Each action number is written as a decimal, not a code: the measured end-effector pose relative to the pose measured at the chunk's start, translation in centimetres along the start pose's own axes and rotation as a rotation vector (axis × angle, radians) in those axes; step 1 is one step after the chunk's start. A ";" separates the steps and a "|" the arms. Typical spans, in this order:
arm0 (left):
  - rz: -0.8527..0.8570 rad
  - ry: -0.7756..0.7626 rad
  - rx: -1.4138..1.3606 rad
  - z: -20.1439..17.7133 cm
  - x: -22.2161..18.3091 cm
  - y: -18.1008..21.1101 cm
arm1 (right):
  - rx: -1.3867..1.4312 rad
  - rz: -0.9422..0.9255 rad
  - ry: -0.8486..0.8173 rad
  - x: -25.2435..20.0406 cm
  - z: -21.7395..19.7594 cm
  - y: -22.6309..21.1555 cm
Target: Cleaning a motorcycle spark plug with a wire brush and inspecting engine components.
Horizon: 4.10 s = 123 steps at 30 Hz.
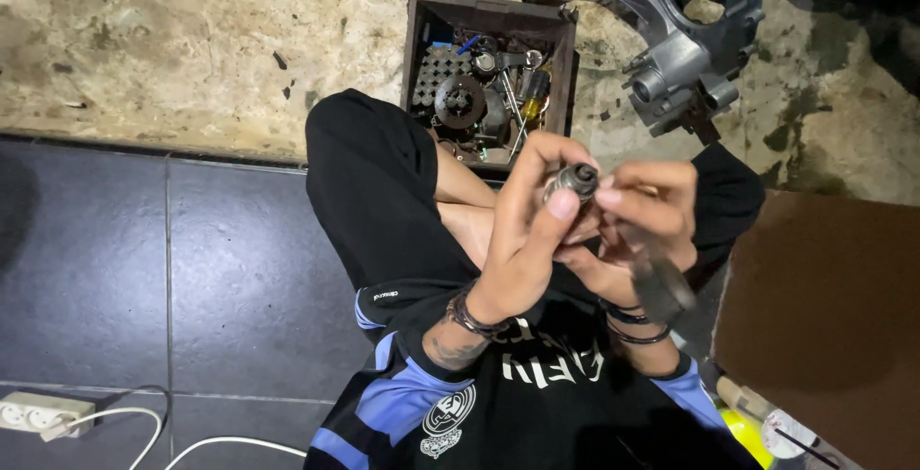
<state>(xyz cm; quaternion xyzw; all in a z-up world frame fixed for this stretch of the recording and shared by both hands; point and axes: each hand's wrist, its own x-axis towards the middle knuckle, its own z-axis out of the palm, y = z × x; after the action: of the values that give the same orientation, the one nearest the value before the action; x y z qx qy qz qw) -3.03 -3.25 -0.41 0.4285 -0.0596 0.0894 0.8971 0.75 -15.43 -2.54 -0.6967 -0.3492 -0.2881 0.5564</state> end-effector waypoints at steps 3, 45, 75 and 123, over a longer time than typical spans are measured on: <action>-0.069 -0.032 -0.082 -0.4 0.3 0.3 | -0.095 0.047 -0.056 0.1 -0.7 -0.9; 0.025 -0.355 0.127 -2.0 2.1 0.5 | -0.021 0.265 0.068 -0.9 -3.7 -0.5; -0.113 -0.169 -0.148 -1.6 1.3 2.8 | -0.052 0.580 -0.379 6.5 -9.3 -0.8; 0.073 -0.032 -0.015 -3.7 2.7 -2.5 | -0.025 0.571 -0.419 7.3 -8.3 3.3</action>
<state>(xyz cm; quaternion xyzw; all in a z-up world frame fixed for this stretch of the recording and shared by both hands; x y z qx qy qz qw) 0.23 -1.67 -4.12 0.4208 -0.0901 0.1150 0.8953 7.61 -22.77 3.06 -0.8171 -0.2433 0.0239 0.5221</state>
